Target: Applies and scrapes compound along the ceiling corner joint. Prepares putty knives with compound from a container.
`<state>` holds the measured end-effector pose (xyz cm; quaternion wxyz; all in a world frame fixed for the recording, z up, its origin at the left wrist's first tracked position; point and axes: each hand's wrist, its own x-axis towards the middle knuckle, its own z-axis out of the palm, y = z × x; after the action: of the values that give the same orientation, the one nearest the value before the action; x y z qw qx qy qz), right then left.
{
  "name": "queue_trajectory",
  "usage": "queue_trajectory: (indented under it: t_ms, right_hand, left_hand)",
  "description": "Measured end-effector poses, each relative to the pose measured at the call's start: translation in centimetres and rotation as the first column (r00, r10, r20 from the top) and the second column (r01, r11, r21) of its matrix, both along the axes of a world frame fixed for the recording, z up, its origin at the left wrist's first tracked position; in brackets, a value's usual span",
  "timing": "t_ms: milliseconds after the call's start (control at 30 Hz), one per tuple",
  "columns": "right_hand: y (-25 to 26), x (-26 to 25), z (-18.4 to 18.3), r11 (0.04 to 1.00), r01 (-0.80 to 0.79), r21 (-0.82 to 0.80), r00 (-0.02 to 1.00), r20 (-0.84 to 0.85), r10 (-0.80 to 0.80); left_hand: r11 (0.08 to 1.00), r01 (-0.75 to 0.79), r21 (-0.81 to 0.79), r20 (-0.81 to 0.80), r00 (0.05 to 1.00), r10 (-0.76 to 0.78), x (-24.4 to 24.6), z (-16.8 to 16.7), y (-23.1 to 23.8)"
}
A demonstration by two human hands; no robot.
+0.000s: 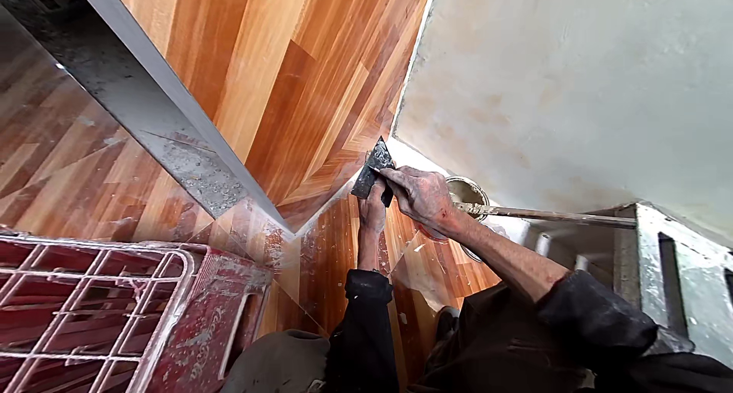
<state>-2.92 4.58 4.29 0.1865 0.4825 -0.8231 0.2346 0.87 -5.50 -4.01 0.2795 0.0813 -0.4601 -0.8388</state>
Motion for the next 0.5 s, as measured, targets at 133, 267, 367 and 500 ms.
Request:
queue_trajectory:
  t_ms: [133, 267, 367, 500]
  right_hand:
    - [0.2, -0.6, 0.7, 1.0, -0.018, -0.025, 0.998, -0.053, 0.017]
    - [0.1, -2.0, 1.4, 0.99, 0.14, -0.026, 0.989, 0.055, -0.138]
    - [0.7, -0.8, 2.1, 0.995, 0.096, -0.007, 0.989, 0.11, -0.094]
    - [0.3, -0.6, 1.8, 0.997, 0.073, -0.008, 0.987, 0.145, -0.071]
  left_hand:
    - [0.964, -0.021, -0.263, 0.073, 0.996, 0.042, 0.6, 0.8, 0.4]
    - [0.927, -0.008, -0.376, 0.122, 0.991, 0.059, 0.5, 1.1, 1.1]
    - [0.95, -0.051, -0.309, 0.104, 0.991, 0.087, 0.0, 0.6, 1.3]
    - [0.951, -0.069, -0.3, 0.082, 0.992, 0.098, -0.1, 0.1, 1.1]
